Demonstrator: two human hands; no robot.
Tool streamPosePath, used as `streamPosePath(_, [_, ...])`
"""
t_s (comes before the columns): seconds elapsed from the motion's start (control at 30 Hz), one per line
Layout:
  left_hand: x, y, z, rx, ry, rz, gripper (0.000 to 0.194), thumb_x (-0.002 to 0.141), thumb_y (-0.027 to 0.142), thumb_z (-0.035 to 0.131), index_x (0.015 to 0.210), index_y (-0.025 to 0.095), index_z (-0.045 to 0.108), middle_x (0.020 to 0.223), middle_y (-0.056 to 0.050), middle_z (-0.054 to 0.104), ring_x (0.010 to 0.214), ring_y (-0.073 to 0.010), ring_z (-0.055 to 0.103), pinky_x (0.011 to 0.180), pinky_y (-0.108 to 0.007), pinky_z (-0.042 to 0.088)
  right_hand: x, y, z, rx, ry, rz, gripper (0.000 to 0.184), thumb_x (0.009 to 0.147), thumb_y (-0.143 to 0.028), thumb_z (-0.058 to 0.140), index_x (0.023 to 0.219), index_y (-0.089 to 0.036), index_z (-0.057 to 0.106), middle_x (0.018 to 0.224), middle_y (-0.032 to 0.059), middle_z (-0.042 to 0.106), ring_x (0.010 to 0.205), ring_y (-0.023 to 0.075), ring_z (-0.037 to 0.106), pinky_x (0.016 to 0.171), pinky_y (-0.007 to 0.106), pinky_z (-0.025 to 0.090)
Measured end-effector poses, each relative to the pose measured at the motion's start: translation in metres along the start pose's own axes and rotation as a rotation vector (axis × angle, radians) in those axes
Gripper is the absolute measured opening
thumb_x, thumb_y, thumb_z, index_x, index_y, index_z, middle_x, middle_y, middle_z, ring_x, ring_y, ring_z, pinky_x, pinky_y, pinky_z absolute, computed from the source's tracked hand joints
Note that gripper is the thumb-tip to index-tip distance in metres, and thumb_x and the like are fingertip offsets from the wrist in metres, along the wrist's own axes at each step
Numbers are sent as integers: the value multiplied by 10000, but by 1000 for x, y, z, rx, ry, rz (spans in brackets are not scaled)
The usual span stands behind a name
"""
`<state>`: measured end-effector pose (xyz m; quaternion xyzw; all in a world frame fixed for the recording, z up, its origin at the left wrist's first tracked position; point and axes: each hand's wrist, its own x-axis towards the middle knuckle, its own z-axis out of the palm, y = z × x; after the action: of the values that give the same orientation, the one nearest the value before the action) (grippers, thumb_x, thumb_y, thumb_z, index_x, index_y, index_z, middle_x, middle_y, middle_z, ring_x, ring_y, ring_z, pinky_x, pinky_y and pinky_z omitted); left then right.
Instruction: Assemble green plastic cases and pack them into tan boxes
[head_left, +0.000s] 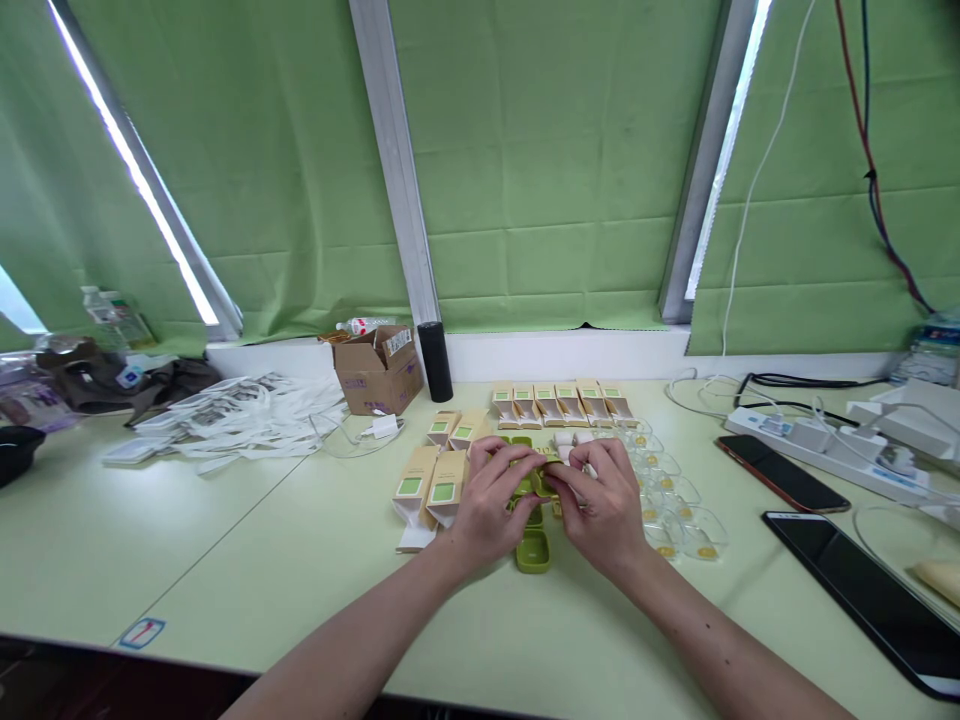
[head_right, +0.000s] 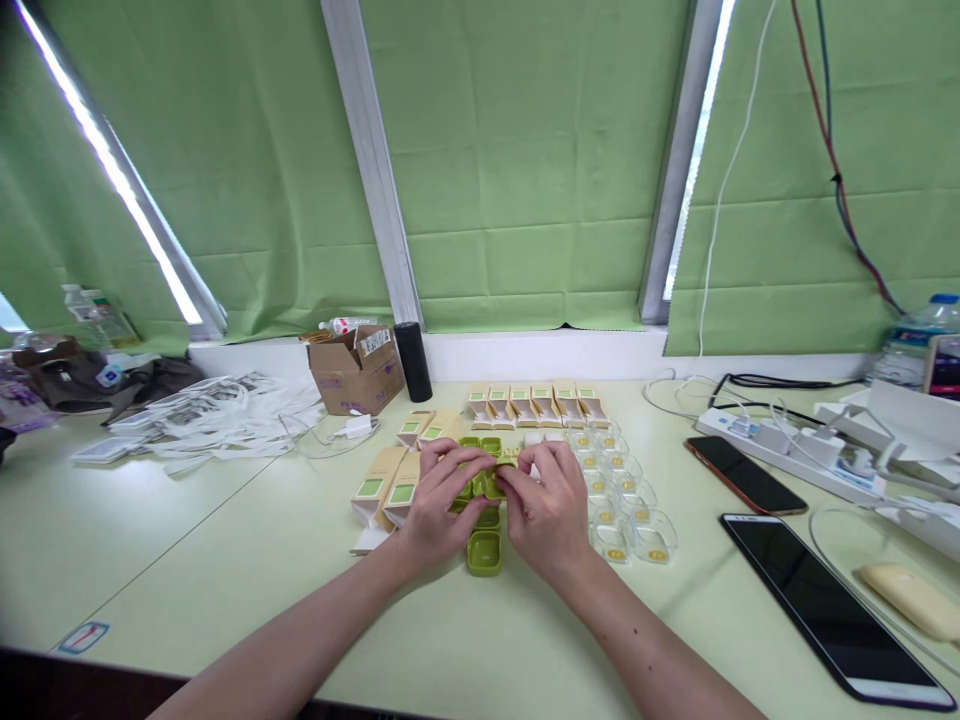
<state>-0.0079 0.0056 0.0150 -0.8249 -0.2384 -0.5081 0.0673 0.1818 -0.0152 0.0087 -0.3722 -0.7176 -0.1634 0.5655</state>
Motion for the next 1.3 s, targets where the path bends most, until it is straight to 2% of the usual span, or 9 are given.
streamPosePath(0.3, [0, 1, 0, 26, -3, -15, 382, 942, 132, 712, 1309, 237, 705, 1189, -105, 752, 1122, -303, 574, 969, -492, 509, 2, -3, 1, 3, 16, 6, 217, 949, -80, 650, 931, -263, 765, 852, 64, 612, 874, 253, 516, 731, 411, 492])
streamPosePath(0.63, [2, 2, 1, 37, 58, -6, 372, 912, 104, 739, 1268, 210, 712, 1166, -101, 762, 1099, -292, 568, 938, -462, 515, 3, -5, 2, -16, 63, -48, 175, 962, -76, 658, 907, -224, 733, 843, 56, 630, 873, 230, 515, 757, 387, 468])
streamPosePath(1.3, [3, 1, 1, 13, 77, -49, 349, 913, 133, 762, 1252, 207, 715, 1145, -100, 761, 1098, -294, 554, 927, -472, 509, 2, -6, -1, -38, 106, -116, 179, 953, -55, 664, 942, -230, 700, 827, 58, 624, 862, 234, 521, 756, 385, 474])
